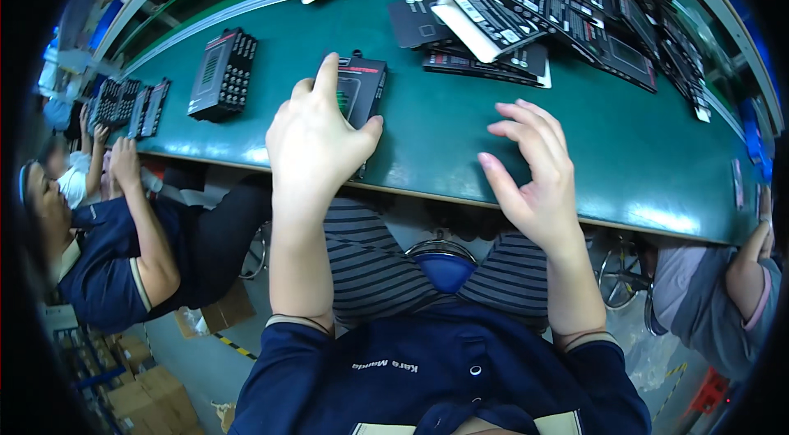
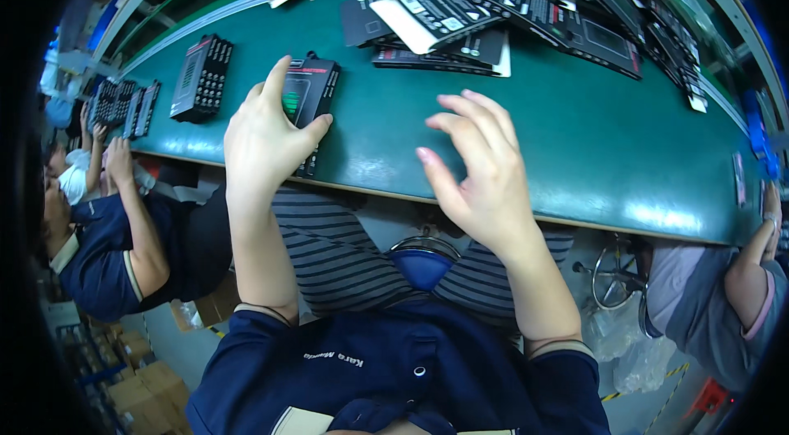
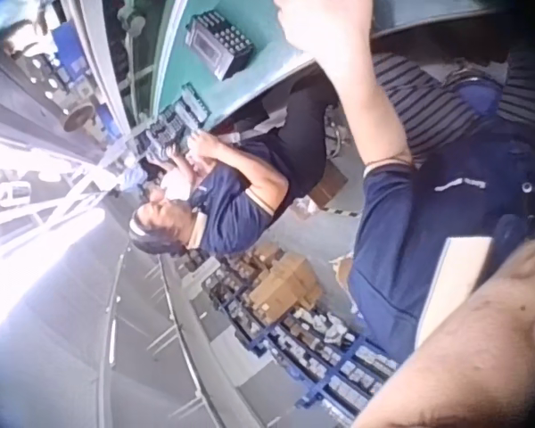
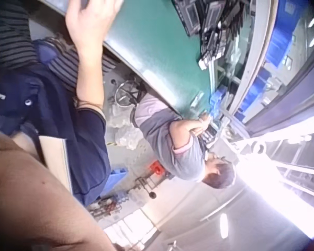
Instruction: The person sits at a green assembly table and repeatedly picks up small black rectangular boxes from a large cardboard bin. They place each box into a clear plastic sleeve, seal the sleeve, and stack the packaged items on the table. The process is repetitive and involves handling the boxes and sleeves by hand.
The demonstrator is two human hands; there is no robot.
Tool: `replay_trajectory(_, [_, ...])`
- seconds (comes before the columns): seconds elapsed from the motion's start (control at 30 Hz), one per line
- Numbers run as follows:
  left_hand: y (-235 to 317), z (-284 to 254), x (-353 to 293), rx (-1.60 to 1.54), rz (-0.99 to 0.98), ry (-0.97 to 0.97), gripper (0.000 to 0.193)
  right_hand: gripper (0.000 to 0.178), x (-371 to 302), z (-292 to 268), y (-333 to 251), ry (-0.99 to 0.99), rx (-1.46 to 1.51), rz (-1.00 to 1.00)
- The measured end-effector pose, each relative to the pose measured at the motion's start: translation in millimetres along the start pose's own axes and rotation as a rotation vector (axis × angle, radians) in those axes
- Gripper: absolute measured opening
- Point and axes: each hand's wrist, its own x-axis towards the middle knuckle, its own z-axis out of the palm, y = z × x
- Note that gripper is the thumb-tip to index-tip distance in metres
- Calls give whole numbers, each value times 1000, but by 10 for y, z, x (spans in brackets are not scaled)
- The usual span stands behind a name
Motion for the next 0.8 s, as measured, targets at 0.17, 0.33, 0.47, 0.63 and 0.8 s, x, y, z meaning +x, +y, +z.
replay_trajectory(0.17, [-607, -527, 458, -84, -157, 265, 74, 24, -63, 14, -8, -24, -26, 23])
replay_trajectory(0.33, [-1828, -736, 1334, 71, -110, 100, 84, 24, -70, 37, -42, -16, -23, 11])
replay_trajectory(0.47, [-2155, -405, 1490, -17, 32, 77, 110, 23, -83, 23, -26, -31, -68, 8])
replay_trajectory(0.63, [-1995, -455, 1501, -108, -107, -32, 110, 27, -41, 10, -5, 22, -110, -21])
replay_trajectory(0.8, [-1587, -281, 1380, 440, -6, 401, 81, 46, 438, -17, 16, 163, -260, -76])
